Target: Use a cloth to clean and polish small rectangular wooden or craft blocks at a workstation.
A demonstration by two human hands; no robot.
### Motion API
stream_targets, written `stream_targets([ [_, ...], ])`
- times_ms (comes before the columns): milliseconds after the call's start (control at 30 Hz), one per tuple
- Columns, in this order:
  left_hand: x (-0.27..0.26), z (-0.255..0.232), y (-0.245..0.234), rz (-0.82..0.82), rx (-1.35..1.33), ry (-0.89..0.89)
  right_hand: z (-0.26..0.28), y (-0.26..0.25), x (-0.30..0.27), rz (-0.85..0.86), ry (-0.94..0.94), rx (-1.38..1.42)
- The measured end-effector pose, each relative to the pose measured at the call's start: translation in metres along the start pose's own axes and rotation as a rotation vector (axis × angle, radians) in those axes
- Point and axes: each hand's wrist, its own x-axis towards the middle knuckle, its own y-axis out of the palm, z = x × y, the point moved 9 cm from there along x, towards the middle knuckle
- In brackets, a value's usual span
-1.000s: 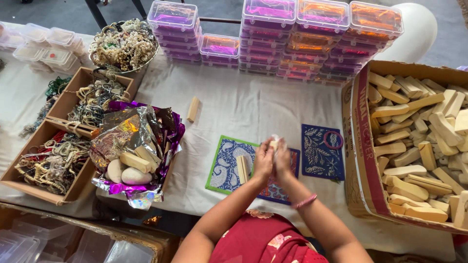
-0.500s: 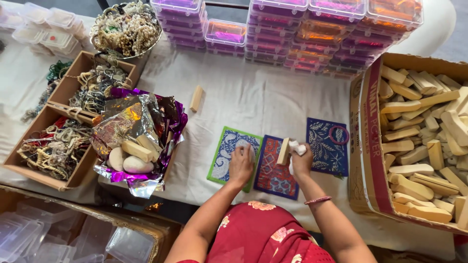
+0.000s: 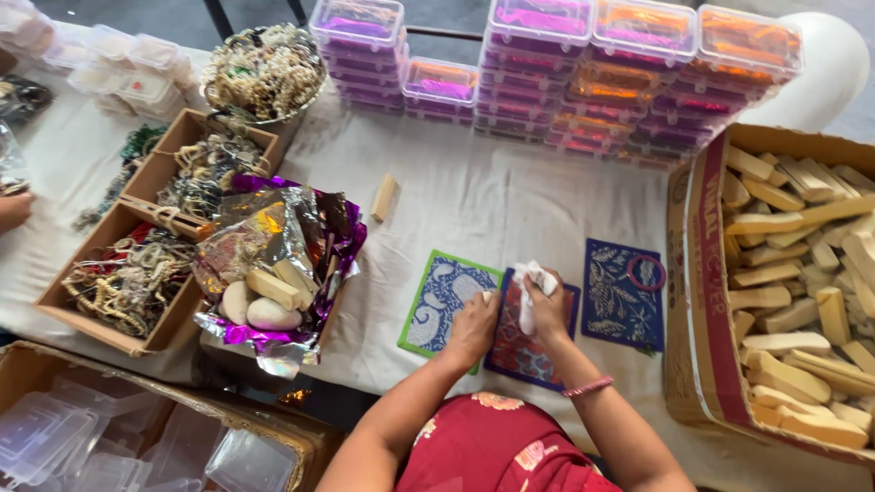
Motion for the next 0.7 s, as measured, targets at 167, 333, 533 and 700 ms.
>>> stream_targets([
  [167, 0.016, 0.015, -0.029, 0.023, -0.209, -0.104, -0.04, -0.002, -0.003, 0.092, 0.205, -0.04],
  [333, 0.034, 0.048, 0.04, 0.15, -1.456, -0.555, 0.014, 0.037, -0.044, 0.075, 0.129, -0.084],
  [533, 0.034, 0.002, 0.028, 0.206, -1.941, -0.615, 0.145, 0.091, -0.067, 0.071, -0.88, -0.725],
  [700, 0.046, -0.01, -0.001, 0.222, -1.992, -0.48, 0.154, 0.077, -0.058, 0.107, -0.778, -0.55],
])
